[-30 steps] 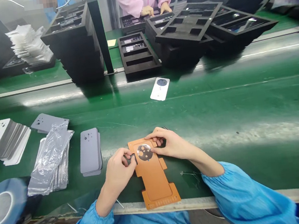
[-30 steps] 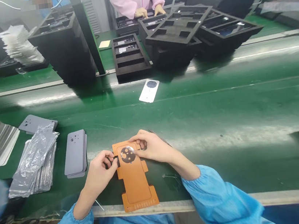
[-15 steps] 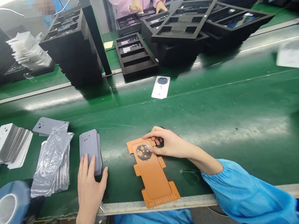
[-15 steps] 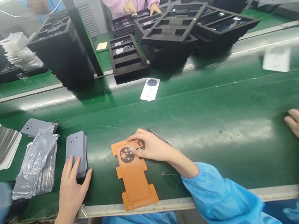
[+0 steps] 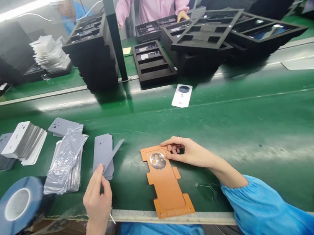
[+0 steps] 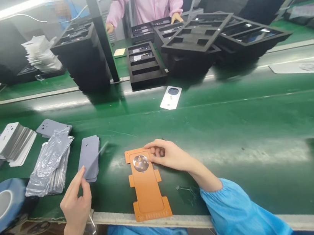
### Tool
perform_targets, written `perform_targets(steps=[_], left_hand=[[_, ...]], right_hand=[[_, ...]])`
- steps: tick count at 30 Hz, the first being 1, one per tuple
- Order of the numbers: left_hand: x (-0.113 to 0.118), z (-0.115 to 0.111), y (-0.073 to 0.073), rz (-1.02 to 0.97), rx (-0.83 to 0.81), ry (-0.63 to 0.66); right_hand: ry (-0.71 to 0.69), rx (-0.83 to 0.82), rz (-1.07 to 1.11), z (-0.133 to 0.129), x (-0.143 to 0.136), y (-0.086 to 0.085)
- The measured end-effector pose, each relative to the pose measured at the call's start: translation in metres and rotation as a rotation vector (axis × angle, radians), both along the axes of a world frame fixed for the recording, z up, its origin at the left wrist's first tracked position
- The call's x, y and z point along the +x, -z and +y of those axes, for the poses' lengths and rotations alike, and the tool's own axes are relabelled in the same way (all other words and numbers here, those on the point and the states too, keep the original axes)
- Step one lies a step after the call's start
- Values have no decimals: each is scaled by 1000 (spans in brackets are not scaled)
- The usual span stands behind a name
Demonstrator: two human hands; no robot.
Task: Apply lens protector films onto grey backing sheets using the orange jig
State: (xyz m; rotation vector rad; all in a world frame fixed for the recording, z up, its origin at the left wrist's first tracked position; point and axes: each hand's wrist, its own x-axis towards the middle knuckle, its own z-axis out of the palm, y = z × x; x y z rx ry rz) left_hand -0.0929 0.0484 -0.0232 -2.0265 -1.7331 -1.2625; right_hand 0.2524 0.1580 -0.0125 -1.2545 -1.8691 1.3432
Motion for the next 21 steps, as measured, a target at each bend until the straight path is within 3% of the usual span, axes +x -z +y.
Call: perform_targets(steps=[2, 5, 9, 11, 15, 19, 21], left_hand=[[10, -6, -8, -182, -43, -75], [35, -18, -23, -586, -257, -120], [69, -32, -41, -911, -494, 99], [78, -37, -44, -899, -582, 220], [82, -42, -41, -650, -647, 390], [85, -51, -37, -401, -416, 446], [90, -56, -35, -262, -287, 482]], right_hand=[[88, -14, 24, -2, -6, -5], [170, 0, 113, -7, -22, -17], [143, -49, 313, -18, -41, -38], [132, -83, 385, -20, -45, -49], [96, -63, 328, -18, -39, -66], [-10, 93, 280, -17, -32, -74], [20, 252, 212, -20, -33, -74]])
